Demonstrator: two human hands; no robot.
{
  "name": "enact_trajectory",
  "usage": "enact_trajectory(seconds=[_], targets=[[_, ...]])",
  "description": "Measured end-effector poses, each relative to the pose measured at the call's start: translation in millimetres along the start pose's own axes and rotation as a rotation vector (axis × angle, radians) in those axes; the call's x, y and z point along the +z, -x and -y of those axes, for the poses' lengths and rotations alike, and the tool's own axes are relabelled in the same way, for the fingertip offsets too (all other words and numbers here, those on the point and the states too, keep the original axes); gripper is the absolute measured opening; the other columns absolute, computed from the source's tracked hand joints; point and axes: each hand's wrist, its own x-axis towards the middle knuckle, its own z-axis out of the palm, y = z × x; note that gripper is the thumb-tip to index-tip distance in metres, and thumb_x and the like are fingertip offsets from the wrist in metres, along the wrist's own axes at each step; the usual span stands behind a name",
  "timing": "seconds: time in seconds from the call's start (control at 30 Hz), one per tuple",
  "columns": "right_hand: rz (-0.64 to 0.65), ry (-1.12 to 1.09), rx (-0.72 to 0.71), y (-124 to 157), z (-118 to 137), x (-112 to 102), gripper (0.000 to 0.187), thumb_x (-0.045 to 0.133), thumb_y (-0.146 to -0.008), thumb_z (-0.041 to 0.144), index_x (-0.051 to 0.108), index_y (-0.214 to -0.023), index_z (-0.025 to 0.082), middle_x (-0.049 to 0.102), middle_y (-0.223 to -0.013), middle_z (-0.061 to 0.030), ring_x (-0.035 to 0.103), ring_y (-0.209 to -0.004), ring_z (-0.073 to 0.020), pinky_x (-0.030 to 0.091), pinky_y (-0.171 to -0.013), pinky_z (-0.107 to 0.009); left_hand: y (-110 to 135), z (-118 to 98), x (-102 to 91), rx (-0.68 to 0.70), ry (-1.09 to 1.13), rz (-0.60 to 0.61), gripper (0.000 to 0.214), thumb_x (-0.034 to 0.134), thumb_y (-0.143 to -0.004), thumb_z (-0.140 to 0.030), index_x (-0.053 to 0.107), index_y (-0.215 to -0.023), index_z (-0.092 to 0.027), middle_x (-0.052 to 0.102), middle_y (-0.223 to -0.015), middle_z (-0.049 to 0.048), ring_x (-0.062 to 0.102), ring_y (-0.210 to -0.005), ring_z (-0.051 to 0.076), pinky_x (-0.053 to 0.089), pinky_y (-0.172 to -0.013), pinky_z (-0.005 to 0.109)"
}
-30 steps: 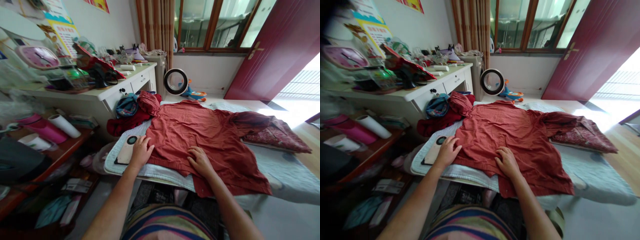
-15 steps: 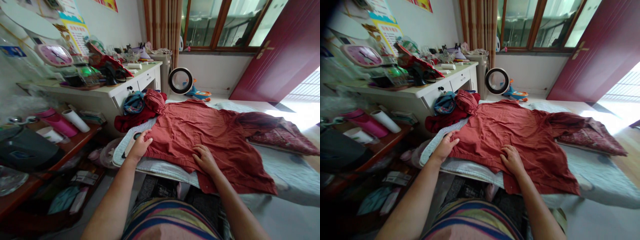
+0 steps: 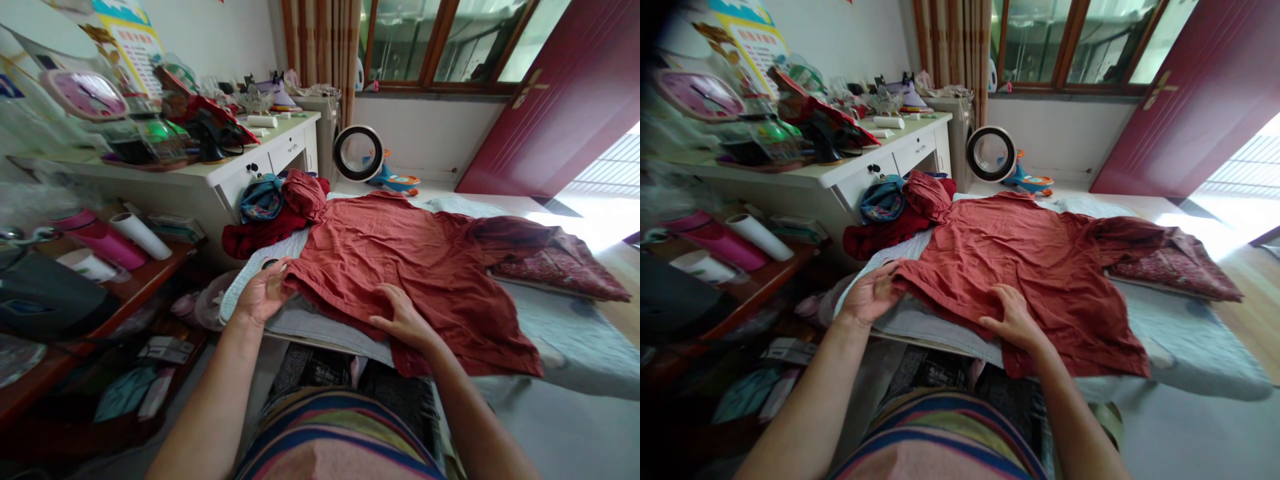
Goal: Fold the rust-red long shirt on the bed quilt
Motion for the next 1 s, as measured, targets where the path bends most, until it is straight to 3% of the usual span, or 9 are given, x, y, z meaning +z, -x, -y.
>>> enact_trajectory(seconds=[0.17, 0.3, 0.4, 0.5, 0.57, 0.63, 0.77, 0.9, 1.0], targets=[[0.101, -0.028, -0.046, -9, 12, -2, 0.015, 0.057, -0.087, 0.030, 0.067, -0.091, 0.020, 0.065, -0.114, -0.0091, 0.059, -0.105, -0.0225, 0.044, -0.095, -0.037, 2, 27, 25.9, 0.378, -0.619, -0.164, 0.054, 0.054, -0.086, -0.022, 0.042, -0.138, -0.020, 0.055, -0.133, 0.0118, 0.052, -0.126, 0.024, 0.044, -0.106, 0.043], [-0.050, 0.008, 0.098, -23, -8, -2, 0.021, 0.049, -0.090, 0.028, 0.064, -0.077, 0.020, 0.065, -0.087, -0.0062, 0.059, -0.082, -0.0186, 0.046, -0.078, -0.030, 17, 53, 54.1, 0.615, -1.228, -0.282, 0.070, 0.068, -0.075, -0.016, 0.042, -0.141, -0.023, 0.020, -0.158, 0.0145, 0.017, -0.145, 0.040, 0.021, -0.115, 0.060], [-0.205, 0.142, 0.261, -28, -28, 0, 0.014, 0.058, -0.082, 0.030, 0.061, -0.074, 0.020, 0.061, -0.084, -0.0061, 0.057, -0.079, -0.0195, 0.044, -0.075, -0.031, 27, 64, 69.4, 0.754, -1.609, -0.307, 0.054, 0.061, -0.081, -0.014, 0.051, -0.133, -0.023, 0.026, -0.155, 0.0159, 0.024, -0.140, 0.043, 0.022, -0.109, 0.065], [-0.291, 0.143, 0.312, -26, -44, 0, 0.011, 0.063, -0.077, 0.030, 0.059, -0.076, 0.020, 0.061, -0.084, -0.0052, 0.056, -0.079, -0.0193, 0.044, -0.075, -0.031, 32, 71, 79.8, 0.794, -1.743, 0.066, 0.026, 0.052, -0.089, -0.018, 0.064, -0.112, -0.021, 0.055, -0.126, 0.0144, 0.050, -0.117, 0.032, 0.038, -0.100, 0.050], [-0.285, 0.030, 0.297, -20, -48, -4, 0.010, 0.061, -0.077, 0.030, 0.059, -0.079, 0.020, 0.062, -0.081, -0.0029, 0.056, -0.076, -0.0178, 0.045, -0.074, -0.030, 33, 79, 85.2, 0.745, -1.733, 0.471, 0.015, 0.052, -0.091, -0.024, 0.066, -0.096, -0.020, 0.062, -0.103, 0.0095, 0.056, -0.099, 0.024, 0.045, -0.090, 0.039], [-0.264, -0.087, 0.271, -9, -45, -11, 0.011, 0.058, -0.079, 0.031, 0.059, -0.081, 0.021, 0.062, -0.078, -0.0008, 0.056, -0.072, -0.0163, 0.045, -0.072, -0.029, 34, 88, 89.1, 0.670, -1.707, 0.702, 0.017, 0.062, -0.087, -0.034, 0.066, -0.094, -0.020, 0.063, -0.098, 0.0071, 0.057, -0.093, 0.022, 0.047, -0.085, 0.035], [-0.190, -0.092, 0.129, 26, -21, -30, 0.012, 0.056, -0.083, 0.030, 0.055, -0.075, 0.021, 0.062, -0.086, -0.0032, 0.057, -0.082, -0.0175, 0.046, -0.079, -0.032, 33, 103, 91.6, 0.596, -1.796, 0.631, 0.049, 0.076, -0.071, -0.049, 0.065, -0.108, -0.020, 0.063, -0.105, 0.0095, 0.057, -0.095, 0.027, 0.047, -0.082, 0.038], [0.015, 0.069, 0.014, 67, 0, -35, 0.011, 0.067, -0.077, 0.030, 0.060, -0.081, 0.022, 0.058, -0.118, -0.0081, 0.051, -0.113, -0.0262, 0.040, -0.099, -0.044, 27, 106, 92.1, 0.610, -1.767, 0.592, 0.032, 0.070, -0.077, -0.042, 0.067, -0.101, -0.021, 0.065, -0.100, 0.0085, 0.059, -0.094, 0.026, 0.047, -0.081, 0.036], [0.076, 0.197, 0.048, 89, 2, -27, 0.040, 0.077, -0.067, 0.035, 0.060, -0.100, 0.023, 0.046, -0.139, -0.0110, 0.037, -0.131, -0.0335, 0.031, -0.108, -0.052, 22, 106, 92.8, 0.581, -1.666, 0.592, 0.016, 0.063, -0.082, -0.026, 0.068, -0.096, -0.021, 0.067, -0.094, 0.0064, 0.061, -0.089, 0.023, 0.048, -0.081, 0.033]])
